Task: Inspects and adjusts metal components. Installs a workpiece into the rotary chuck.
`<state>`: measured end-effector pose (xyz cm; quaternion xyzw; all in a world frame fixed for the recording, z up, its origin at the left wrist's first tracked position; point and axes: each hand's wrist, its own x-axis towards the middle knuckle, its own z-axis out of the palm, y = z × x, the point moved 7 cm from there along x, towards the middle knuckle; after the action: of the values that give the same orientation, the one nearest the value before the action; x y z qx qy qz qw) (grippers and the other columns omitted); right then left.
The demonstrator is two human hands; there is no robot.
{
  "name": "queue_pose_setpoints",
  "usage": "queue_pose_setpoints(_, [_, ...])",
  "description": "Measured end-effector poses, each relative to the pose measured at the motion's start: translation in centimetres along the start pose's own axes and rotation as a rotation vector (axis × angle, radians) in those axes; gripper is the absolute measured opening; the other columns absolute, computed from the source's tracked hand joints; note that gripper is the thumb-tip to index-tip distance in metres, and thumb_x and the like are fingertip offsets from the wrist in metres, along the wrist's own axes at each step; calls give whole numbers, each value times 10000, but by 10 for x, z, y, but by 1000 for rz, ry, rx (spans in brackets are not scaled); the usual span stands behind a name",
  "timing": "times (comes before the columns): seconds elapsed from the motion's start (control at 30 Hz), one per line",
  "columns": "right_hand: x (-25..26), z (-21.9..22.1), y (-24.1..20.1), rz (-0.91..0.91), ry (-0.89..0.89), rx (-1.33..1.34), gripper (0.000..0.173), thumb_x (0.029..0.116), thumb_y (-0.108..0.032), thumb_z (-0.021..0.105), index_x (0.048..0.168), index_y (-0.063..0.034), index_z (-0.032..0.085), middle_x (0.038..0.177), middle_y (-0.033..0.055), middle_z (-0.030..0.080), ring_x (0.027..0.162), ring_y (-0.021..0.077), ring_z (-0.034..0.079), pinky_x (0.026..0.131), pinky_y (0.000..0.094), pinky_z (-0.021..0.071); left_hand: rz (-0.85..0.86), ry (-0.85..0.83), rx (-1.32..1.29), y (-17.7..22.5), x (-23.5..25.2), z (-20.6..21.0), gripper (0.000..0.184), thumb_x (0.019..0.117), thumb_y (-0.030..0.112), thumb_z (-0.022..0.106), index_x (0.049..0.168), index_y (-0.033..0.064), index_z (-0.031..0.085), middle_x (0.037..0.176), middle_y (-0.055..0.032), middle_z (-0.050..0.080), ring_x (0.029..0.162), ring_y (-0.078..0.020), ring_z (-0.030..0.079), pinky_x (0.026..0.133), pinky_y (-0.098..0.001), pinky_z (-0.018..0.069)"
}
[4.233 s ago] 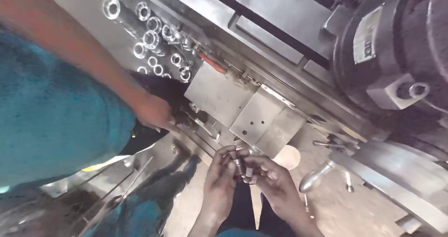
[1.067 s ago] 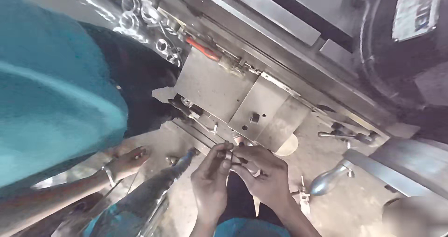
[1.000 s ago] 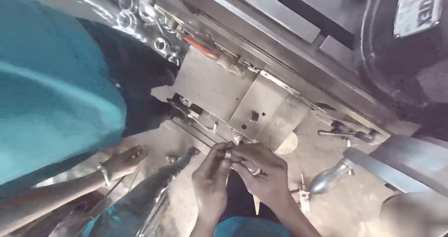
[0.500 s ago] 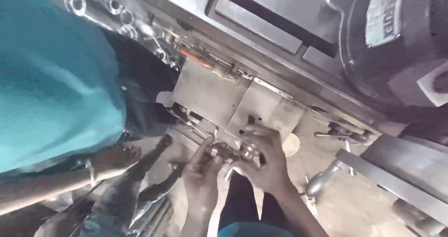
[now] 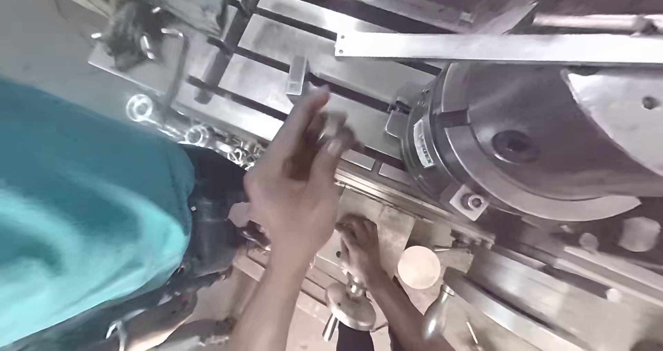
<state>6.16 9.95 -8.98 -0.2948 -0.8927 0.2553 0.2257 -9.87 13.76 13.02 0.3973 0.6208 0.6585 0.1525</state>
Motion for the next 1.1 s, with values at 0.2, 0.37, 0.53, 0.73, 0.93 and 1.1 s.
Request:
queue_pose_setpoints(0.2, [1,2,2,0,-8,-21,266,778,-186,650,1011,-211,775,1095,70,728,1051,311,671,878,511,524,27,-142,114,-62,66,65,197,948,42,671,1135,-17,697,1017,-91,754,907,-111,737,848,-306,630])
queue_pose_setpoints(0.37, [-2,3,4,-2,20,-5,244,812,-187,613,997,-224,768,1092,43,731,1071,287,668,910,493,517,221,-341,238,-57,82,89,124,934,92,694,1021,12,732,920,-47,753,849,-52,712,829,-274,605])
queue_pose_setpoints(0.53, [-4,4,6,8,30,-13,249,853,-189,581,1015,-241,762,1116,25,726,1095,259,657,934,467,506,261,-561,338,-58,85,95,220,950,94,651,1143,41,742,1040,-53,755,967,-55,711,922,-276,590])
queue_pose_setpoints(0.73, [-5,5,6,-2,44,-29,245,859,-195,568,1006,-241,760,1106,31,727,1089,266,652,927,464,494,177,-557,209,-69,86,92,249,954,83,678,1191,19,723,1074,-67,757,982,-55,714,933,-262,586])
queue_pose_setpoints(0.93, [-6,3,5,4,43,-30,228,884,-203,587,1028,-229,761,1117,42,727,1111,263,648,974,460,485,341,-620,255,-59,85,92,322,960,63,646,1278,34,690,1153,-73,742,1028,-75,711,955,-268,578])
queue_pose_setpoints(1.1, [-5,3,6,-1,40,1,234,878,-185,577,1015,-227,761,1116,39,729,1105,261,655,956,459,500,341,-711,270,-58,90,94,330,967,63,628,1292,65,688,1150,-42,746,1024,-62,707,956,-265,575])
